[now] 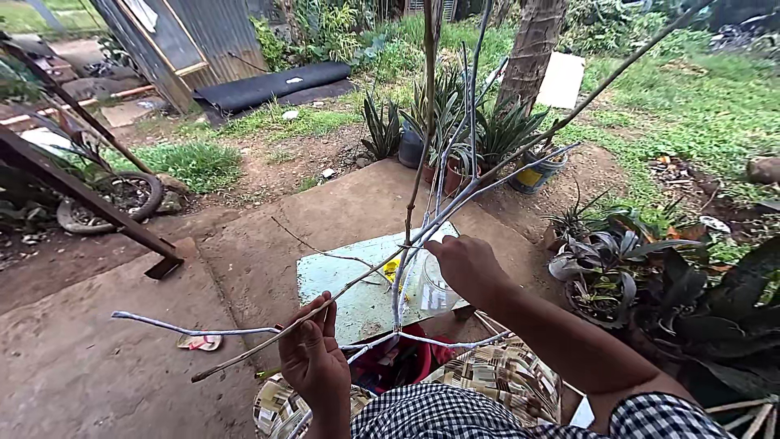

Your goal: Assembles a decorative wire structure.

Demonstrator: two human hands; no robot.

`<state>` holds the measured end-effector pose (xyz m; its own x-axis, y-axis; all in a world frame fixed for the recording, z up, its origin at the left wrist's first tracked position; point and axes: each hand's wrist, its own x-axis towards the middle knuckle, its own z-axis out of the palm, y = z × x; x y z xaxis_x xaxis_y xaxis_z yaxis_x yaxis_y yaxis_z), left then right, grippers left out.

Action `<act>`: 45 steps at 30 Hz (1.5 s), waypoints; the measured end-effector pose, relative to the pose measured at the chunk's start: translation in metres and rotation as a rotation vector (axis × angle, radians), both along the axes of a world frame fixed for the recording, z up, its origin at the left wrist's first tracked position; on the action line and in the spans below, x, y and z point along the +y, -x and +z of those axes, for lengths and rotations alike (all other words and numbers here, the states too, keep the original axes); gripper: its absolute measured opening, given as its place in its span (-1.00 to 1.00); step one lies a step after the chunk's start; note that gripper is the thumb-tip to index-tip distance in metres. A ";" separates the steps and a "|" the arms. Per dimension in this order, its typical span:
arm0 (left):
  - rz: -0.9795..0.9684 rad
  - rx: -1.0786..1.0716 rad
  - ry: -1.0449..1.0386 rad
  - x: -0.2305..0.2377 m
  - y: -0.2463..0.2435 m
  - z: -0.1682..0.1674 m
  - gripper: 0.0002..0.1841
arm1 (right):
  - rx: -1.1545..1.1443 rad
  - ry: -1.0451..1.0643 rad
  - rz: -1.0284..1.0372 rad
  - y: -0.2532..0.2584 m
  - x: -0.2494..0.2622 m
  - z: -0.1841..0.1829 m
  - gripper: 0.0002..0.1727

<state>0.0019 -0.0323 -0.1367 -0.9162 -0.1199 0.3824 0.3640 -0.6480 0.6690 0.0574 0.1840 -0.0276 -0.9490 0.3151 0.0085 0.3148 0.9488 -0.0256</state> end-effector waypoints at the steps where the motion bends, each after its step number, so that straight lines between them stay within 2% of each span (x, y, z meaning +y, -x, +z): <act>1: -0.001 -0.001 0.002 0.000 0.000 0.000 -0.78 | -0.013 -0.043 0.024 0.003 -0.006 0.005 -0.72; 3: -0.010 -0.011 0.006 0.000 -0.001 0.001 -0.77 | -0.017 -0.140 0.076 0.009 -0.015 0.009 -0.79; 6: -0.006 -0.031 -0.008 0.001 0.001 0.003 -0.75 | -0.061 -0.181 0.103 0.013 -0.024 0.014 -0.77; 10: -0.001 -0.058 -0.021 0.002 0.004 0.004 -0.75 | -0.078 0.067 0.068 -0.001 -0.018 0.006 -0.60; 12: -0.020 -0.067 -0.031 0.002 0.003 0.003 -0.78 | 0.037 0.265 0.036 -0.011 -0.008 -0.019 -0.56; 16: -0.059 -0.045 -0.052 0.003 0.005 0.001 -0.77 | 0.470 0.620 -0.005 -0.013 -0.003 -0.101 -0.55; 18: -0.058 -0.032 -0.037 0.002 0.006 0.000 -0.76 | 0.614 0.682 -0.040 -0.011 -0.009 -0.134 -0.56; 20: -0.051 -0.029 -0.025 0.002 0.006 -0.001 -0.76 | 0.702 0.647 -0.066 -0.009 -0.013 -0.151 -0.56; 26: -0.027 -0.040 -0.009 0.002 0.003 -0.003 -0.75 | 0.764 0.410 -0.090 -0.010 -0.003 -0.152 -0.57; 29: -0.019 -0.043 -0.006 0.003 0.002 -0.001 -0.75 | 0.735 0.412 -0.094 -0.011 -0.001 -0.155 -0.56; 34: 0.001 -0.050 -0.001 0.004 0.003 -0.001 -0.77 | 0.716 0.582 -0.045 -0.013 -0.009 -0.165 -0.53; 37: 0.005 -0.037 0.007 0.004 0.004 -0.002 -0.78 | 0.787 0.697 0.022 -0.013 -0.015 -0.172 -0.55; 41: 0.022 0.037 0.022 0.005 0.004 -0.007 -0.83 | 0.776 0.882 -0.034 -0.007 -0.017 -0.172 -0.54; 45: 0.037 0.030 0.037 0.005 0.005 -0.003 -0.77 | 0.685 1.010 -0.064 -0.015 -0.026 -0.161 -0.53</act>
<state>-0.0034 -0.0269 -0.1396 -0.8995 -0.1388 0.4142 0.4074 -0.6090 0.6806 0.0722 0.1584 -0.1890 -0.8267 0.5157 0.2248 -0.0076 0.3893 -0.9211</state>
